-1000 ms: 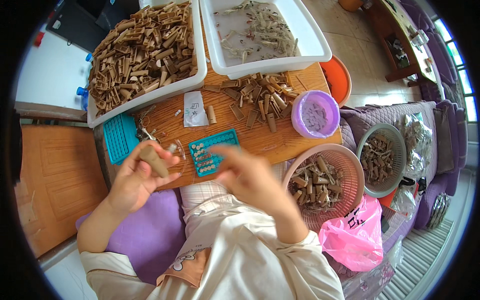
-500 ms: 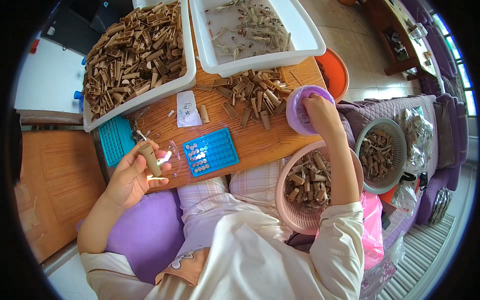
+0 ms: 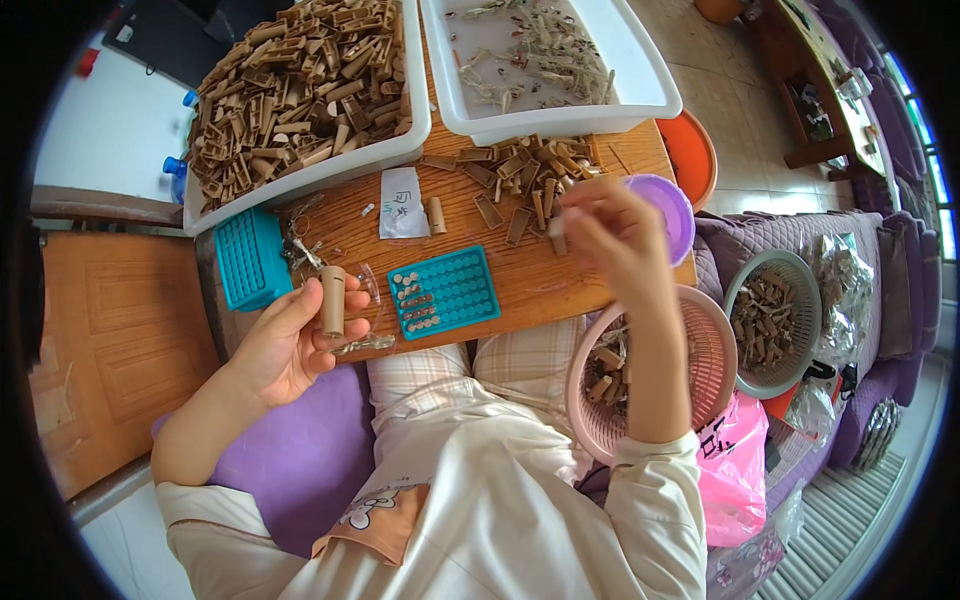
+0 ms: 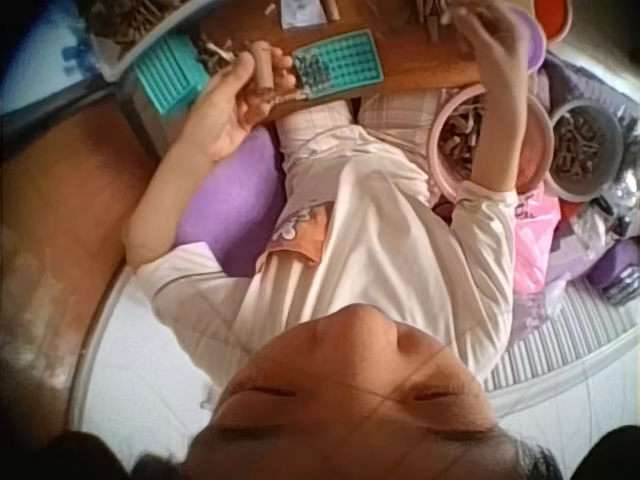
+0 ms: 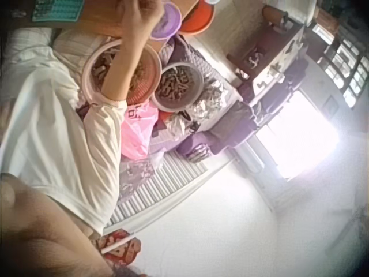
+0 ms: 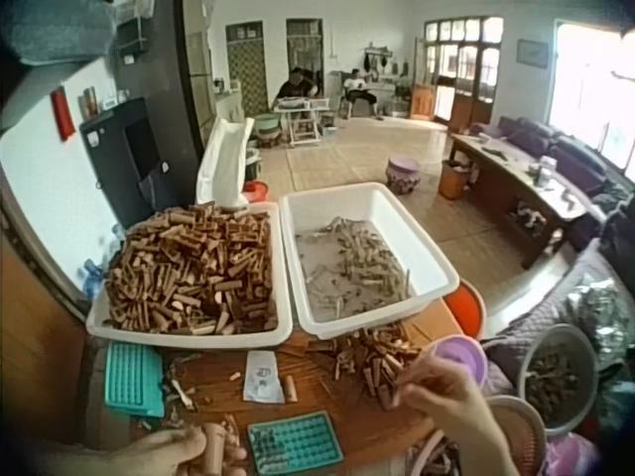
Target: The person assembles small plastic and metal components into a larger unit by hand at a table.
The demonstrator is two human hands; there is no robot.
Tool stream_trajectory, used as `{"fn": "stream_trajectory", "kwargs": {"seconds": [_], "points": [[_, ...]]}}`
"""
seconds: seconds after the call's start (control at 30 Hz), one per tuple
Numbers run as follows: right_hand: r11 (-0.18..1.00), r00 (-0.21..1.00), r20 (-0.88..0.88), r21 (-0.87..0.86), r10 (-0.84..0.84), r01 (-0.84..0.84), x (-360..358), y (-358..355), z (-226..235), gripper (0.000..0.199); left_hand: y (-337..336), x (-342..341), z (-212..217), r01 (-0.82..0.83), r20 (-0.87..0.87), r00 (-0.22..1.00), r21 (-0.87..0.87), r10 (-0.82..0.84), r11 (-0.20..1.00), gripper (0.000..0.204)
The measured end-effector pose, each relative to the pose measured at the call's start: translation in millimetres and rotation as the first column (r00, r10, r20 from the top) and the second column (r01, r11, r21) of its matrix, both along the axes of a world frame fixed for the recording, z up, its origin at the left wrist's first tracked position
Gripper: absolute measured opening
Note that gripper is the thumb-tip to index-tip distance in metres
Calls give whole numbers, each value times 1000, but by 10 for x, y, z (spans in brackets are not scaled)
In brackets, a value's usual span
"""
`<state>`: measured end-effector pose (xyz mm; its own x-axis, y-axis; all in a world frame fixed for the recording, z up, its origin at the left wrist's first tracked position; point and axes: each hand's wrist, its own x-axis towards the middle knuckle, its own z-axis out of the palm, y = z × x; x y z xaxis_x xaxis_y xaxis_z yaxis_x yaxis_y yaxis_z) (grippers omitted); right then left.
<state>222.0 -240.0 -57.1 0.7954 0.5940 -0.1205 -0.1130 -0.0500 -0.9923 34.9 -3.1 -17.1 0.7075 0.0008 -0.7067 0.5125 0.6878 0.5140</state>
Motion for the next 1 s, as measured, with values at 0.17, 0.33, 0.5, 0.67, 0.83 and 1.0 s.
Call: {"fn": "stream_trajectory", "kwargs": {"seconds": [0.17, 0.33, 0.5, 0.67, 0.83, 1.0], "points": [[955, 988, -102, 283, 120, -87, -704, 717, -6, 5, -11, -64, 47, 17, 13, 1000, -1, -17, 1000, 39], [923, 989, -118, 384, 87, -36, -1112, 1035, 47, 4, -18, -112, 95, 106, 100, 990, -14, -104, 994, 43], [940, 1000, -8, 342, -5, 8, -1201, 1015, 79, 3, -37, -138, 156, 189, 134, 972, 26, -191, 982, 45], [948, 986, 158, 317, -50, -2, -1219, 1005, 86, 2, -59, -137, 215, 226, 86, 968, 89, -234, 970, 44], [961, 972, 213, 275, -95, 34, -1246, 960, 110, 5, -66, -136, 225, 255, 90, 961, 76, -261, 964, 47], [956, 947, 291, 288, -137, 50, -1246, 929, 117, 7, -63, -146, 202, 286, 131, 946, 93, -296, 954, 48]]}}
